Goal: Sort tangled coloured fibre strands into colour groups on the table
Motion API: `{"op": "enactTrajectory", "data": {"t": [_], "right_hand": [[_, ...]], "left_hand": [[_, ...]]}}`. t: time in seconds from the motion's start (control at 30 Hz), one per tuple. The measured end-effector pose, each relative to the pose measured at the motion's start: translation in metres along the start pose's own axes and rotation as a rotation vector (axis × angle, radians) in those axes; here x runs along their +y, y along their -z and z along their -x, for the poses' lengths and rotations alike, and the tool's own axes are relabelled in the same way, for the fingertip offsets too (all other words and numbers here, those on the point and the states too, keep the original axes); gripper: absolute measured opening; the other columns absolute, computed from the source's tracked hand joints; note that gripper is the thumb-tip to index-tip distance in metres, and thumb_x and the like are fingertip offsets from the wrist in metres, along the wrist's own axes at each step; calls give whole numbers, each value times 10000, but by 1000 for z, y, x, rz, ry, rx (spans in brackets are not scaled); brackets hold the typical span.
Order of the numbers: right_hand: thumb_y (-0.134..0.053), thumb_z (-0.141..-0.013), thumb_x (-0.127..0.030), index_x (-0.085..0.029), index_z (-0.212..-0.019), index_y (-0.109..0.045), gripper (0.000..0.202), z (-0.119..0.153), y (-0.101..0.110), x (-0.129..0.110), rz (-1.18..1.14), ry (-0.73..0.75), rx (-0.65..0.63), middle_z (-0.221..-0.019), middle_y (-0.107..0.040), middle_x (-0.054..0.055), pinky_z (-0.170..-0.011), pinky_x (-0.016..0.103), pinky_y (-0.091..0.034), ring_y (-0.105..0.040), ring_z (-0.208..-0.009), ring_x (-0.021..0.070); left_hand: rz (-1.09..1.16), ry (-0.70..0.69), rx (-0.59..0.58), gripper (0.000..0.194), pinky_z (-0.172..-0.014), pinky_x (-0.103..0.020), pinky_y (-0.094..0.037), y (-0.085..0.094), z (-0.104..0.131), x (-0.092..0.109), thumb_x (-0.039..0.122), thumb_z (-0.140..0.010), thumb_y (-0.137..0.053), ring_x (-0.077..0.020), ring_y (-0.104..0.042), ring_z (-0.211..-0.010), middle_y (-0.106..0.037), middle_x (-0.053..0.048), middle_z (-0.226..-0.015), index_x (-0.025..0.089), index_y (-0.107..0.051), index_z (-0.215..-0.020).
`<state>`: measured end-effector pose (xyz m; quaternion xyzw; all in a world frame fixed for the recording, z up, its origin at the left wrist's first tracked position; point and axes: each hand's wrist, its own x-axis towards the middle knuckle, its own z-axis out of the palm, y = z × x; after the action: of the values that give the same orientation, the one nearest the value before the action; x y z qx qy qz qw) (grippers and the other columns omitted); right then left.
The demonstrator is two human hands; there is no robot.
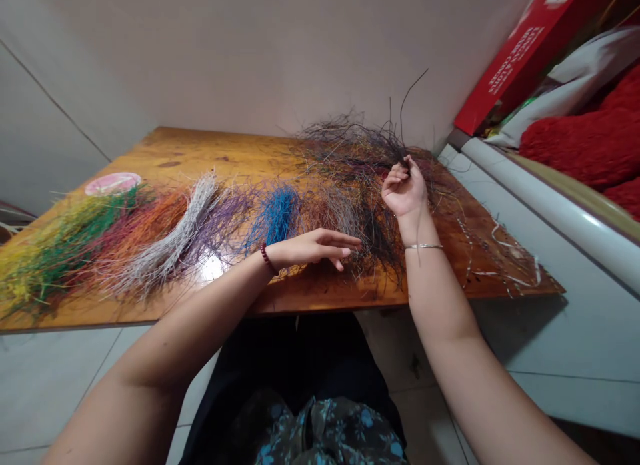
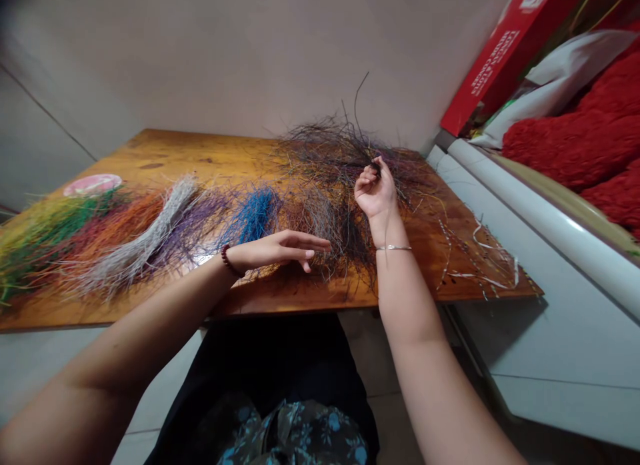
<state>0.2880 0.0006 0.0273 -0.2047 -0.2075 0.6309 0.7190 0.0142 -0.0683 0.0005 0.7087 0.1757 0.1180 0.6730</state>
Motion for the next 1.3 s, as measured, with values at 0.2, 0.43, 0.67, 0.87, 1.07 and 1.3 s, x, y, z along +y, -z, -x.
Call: {"op": "enactTrajectory", "data": {"t": [0.2, 0.43, 0.67, 0.87, 1.07, 1.3], "right_hand": [[-700, -862, -262, -228, -680, -535, 249, -2, 1, -1, 44, -21, 26, -471, -500, -116, -372, 138, -430, -474, -376, 20], [-724, -841, -283, -240, -735, -570, 191, -3, 3, 2, 45, -10, -71, -463, -490, -122, -356, 143, -410, -470, -367, 22], [-697, -849, -215, -221, -674, -503, 262, -4, 1, 2, -15, -80, -32, -460, -488, -125, -364, 106, -408, -444, -359, 2], [-707, -853, -231, -227, -705, -515, 243, -1, 0, 7, -12, -73, -44, -484, -504, -120, -375, 107, -426, -467, -377, 7], [-637, -921, -248, -218, -712, -513, 244, 3, -6, 9, -65, -127, 5, -471, -480, -110, -375, 105, -409, -450, -369, 8], [-634, -937, -273, -213, -718, -505, 261, 5, -12, 11, -18, -158, 68, -470, -484, -107, -362, 114, -396, -455, -364, 10]], "left_hand": [[-15, -1, 37, 549, -607, -219, -462, -1, -3, -7, 337, -926, -639, -77, -663, -678, -465, -132, -1540, 270, -531, -1460], [19, -26, 21, 608, -516, -185, -396, -5, -7, -14, 294, -949, -606, -37, -616, -630, -395, -148, -1583, 303, -423, -1528], [-89, -59, 206, 583, -501, -200, -430, 5, -2, -2, 476, -941, -614, -100, -645, -600, -713, -185, -1189, 143, -541, -1414], [-293, -148, 635, 468, -550, -207, -476, 22, 2, 2, 518, -953, -565, -107, -615, -582, -730, -88, -822, 100, -696, -1119], [-186, -374, 954, 414, -625, -199, -533, 30, -2, -3, 480, -899, -667, -157, -699, -851, -737, -100, -959, 140, -686, -1135], [-142, -522, 1090, 464, -568, -202, -529, 35, -1, 0, 573, -873, -677, -141, -698, -761, -758, -95, -923, 184, -724, -1121]]}}
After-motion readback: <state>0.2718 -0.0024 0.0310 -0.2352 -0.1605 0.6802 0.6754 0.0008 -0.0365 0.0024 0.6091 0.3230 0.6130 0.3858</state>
